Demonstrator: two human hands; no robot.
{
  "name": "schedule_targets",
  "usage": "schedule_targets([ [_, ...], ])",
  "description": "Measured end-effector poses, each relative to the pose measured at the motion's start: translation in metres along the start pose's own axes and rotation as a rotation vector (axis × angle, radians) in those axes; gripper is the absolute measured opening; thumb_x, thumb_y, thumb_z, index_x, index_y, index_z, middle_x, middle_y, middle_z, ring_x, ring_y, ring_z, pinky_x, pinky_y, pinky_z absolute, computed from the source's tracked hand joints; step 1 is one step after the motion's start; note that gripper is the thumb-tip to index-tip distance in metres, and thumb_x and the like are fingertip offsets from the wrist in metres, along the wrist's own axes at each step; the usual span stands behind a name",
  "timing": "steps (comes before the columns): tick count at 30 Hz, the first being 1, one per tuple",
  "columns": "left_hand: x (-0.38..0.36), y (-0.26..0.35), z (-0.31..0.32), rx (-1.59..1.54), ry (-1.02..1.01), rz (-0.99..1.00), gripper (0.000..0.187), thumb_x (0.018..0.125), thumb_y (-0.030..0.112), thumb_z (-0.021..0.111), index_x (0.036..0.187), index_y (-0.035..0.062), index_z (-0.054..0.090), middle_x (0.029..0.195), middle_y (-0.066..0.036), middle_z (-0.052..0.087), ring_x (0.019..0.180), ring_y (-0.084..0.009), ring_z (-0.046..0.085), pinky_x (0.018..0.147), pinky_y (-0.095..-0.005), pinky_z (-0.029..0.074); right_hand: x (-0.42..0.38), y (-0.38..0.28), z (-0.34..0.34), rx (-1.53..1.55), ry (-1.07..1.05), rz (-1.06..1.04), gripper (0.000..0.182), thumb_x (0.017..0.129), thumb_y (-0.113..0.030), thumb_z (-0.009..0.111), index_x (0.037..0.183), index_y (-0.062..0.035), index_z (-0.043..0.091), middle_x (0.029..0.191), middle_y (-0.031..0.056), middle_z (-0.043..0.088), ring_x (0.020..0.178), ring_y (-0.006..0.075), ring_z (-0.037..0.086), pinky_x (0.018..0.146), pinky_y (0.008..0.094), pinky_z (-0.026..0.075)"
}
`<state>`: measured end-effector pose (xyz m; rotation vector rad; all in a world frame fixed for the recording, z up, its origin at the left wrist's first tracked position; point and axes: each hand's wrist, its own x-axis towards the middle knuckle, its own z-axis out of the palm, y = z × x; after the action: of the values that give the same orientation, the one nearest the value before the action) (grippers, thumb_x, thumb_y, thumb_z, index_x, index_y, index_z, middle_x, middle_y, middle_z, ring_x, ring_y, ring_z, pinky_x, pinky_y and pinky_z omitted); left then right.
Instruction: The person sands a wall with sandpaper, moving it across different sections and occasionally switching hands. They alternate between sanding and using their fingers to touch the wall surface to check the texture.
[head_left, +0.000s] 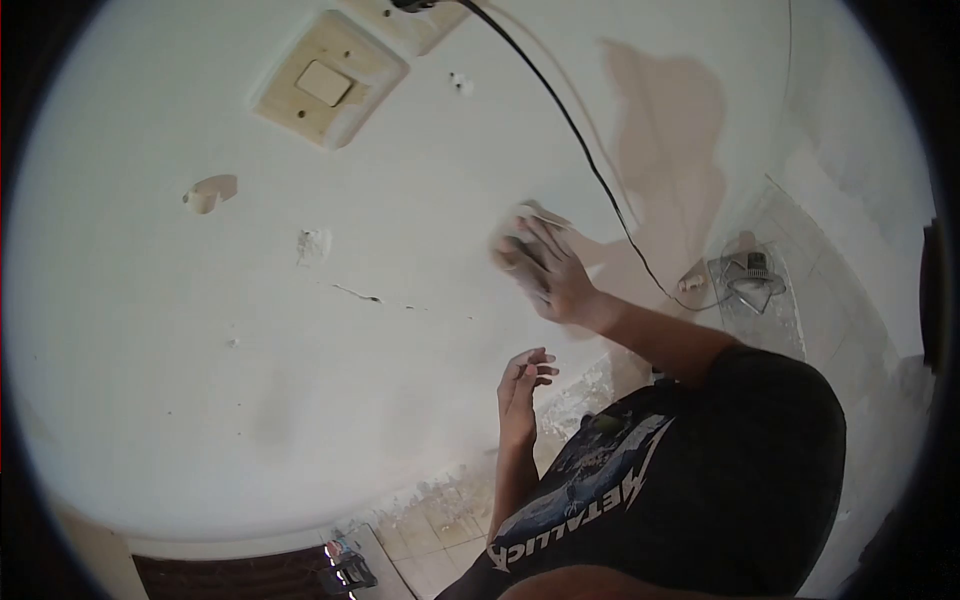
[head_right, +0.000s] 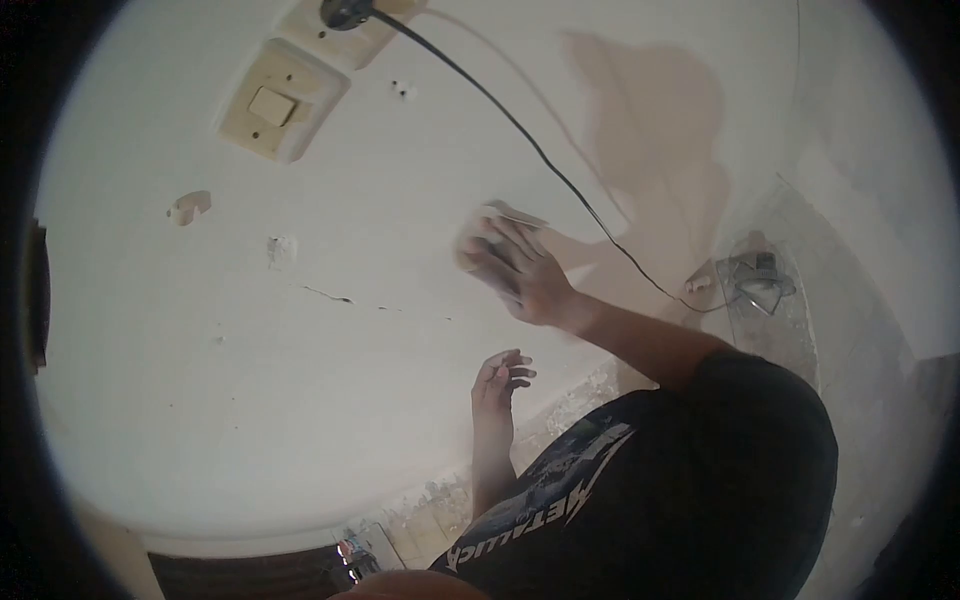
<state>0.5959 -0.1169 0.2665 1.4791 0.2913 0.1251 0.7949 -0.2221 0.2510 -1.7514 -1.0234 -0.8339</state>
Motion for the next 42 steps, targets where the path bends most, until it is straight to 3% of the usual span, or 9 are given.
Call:
schedule_targets([
  [4, -0.008, -0.003, -0.009, -0.022, 0.016, -0.029, 0.038, 0.105, 0.028, 0.054, 0.127, -0.0016, 0.061, 0.114, -0.012, 0.069, 0.098, -0.0208, 0.066, 0.088, -0.0329, 0.048, 0.015, 0.0, -0.001, 0.06, 0.148, 0.133, 0.063, 0.095, -0.019, 0.058, 0.155, -0.009, 0.041, 0.161, 0.0247, 0.033, 0.146, 0.0527, 0.031, 0.121, 0.0601, 0.022],
  [10, -0.012, -0.008, -0.014, -0.093, 0.069, -0.029, 0.036, 0.105, 0.027, 0.054, 0.126, -0.0017, 0.061, 0.113, -0.012, 0.069, 0.098, -0.0205, 0.066, 0.087, -0.0323, 0.049, 0.123, -0.02, -0.035, 0.074, 0.281, -0.025, 0.066, 0.094, -0.019, 0.057, 0.157, -0.0094, 0.038, 0.163, 0.0226, 0.031, 0.149, 0.0487, 0.027, 0.121, 0.0611, 0.021],
  [17, -0.011, -0.009, -0.015, -0.111, 0.095, 0.016, 0.037, 0.104, 0.027, 0.054, 0.125, -0.0019, 0.061, 0.112, -0.013, 0.069, 0.097, -0.0213, 0.066, 0.087, -0.033, 0.049, 0.075, -0.044, -0.012, 0.087, -0.248, -0.183, 0.072, 0.09, -0.022, 0.06, 0.158, -0.0188, 0.038, 0.166, 0.0171, 0.027, 0.153, 0.0424, 0.023, 0.123, 0.0577, 0.024],
  [20, -0.019, 0.006, -0.008, -0.023, 0.131, 0.095, 0.037, 0.104, 0.027, 0.054, 0.125, -0.0018, 0.061, 0.112, -0.013, 0.069, 0.097, -0.0222, 0.066, 0.087, -0.0336, 0.049, 0.041, -0.017, -0.01, 0.014, -0.044, -0.029, 0.07, 0.093, -0.022, 0.059, 0.159, -0.0182, 0.036, 0.166, 0.0186, 0.028, 0.151, 0.0446, 0.027, 0.123, 0.0562, 0.023],
  [24, -0.022, 0.004, -0.027, -0.114, 0.087, 0.099, 0.037, 0.103, 0.028, 0.054, 0.124, -0.0022, 0.061, 0.111, -0.014, 0.069, 0.097, -0.023, 0.066, 0.088, -0.0342, 0.049, 0.093, -0.008, -0.022, -0.062, 0.145, -0.041, 0.068, 0.095, -0.024, 0.056, 0.16, -0.0163, 0.035, 0.166, 0.0207, 0.026, 0.151, 0.0456, 0.026, 0.122, 0.0582, 0.022],
  [30, -0.023, -0.012, -0.04, -0.143, 0.085, 0.061, 0.04, 0.103, 0.032, 0.054, 0.123, -0.0026, 0.06, 0.11, -0.014, 0.069, 0.096, -0.0229, 0.066, 0.087, -0.0345, 0.049, 0.152, -0.068, -0.039, -0.063, 0.101, -0.188, 0.069, 0.093, -0.017, 0.056, 0.159, -0.0122, 0.036, 0.166, 0.0211, 0.026, 0.153, 0.0434, 0.021, 0.123, 0.0572, 0.021],
  [36, -0.015, -0.006, -0.046, -0.017, -0.069, 0.003, 0.043, 0.105, 0.031, 0.052, 0.129, -0.0035, 0.057, 0.116, -0.013, 0.067, 0.101, -0.0226, 0.066, 0.09, -0.0339, 0.048, 0.097, -0.074, -0.018, 0.005, -0.134, -0.24, 0.059, 0.096, -0.021, 0.056, 0.153, -0.0121, 0.044, 0.161, 0.0228, 0.033, 0.148, 0.049, 0.029, 0.121, 0.0603, 0.023],
  [39, -0.013, 0.005, -0.042, 0.194, -0.218, 0.009, 0.038, 0.106, 0.023, 0.051, 0.133, -0.0036, 0.055, 0.119, -0.013, 0.067, 0.104, -0.0231, 0.066, 0.093, -0.0341, 0.048, 0.041, -0.056, -0.01, 0.036, -0.096, -0.042, 0.069, 0.089, -0.012, 0.058, 0.155, -0.009, 0.04, 0.16, 0.0195, 0.035, 0.15, 0.0443, 0.028, 0.121, 0.0598, 0.023],
  [42, -0.016, -0.004, -0.056, 0.142, -0.25, 0.012, 0.035, 0.107, 0.018, 0.05, 0.135, -0.003, 0.054, 0.12, -0.013, 0.067, 0.107, -0.0232, 0.066, 0.094, -0.0342, 0.048, 0.022, -0.042, -0.005, -0.033, 0.125, 0.043, 0.063, 0.093, -0.011, 0.055, 0.154, -0.0051, 0.04, 0.157, 0.0228, 0.039, 0.146, 0.0482, 0.031, 0.119, 0.0608, 0.025],
])
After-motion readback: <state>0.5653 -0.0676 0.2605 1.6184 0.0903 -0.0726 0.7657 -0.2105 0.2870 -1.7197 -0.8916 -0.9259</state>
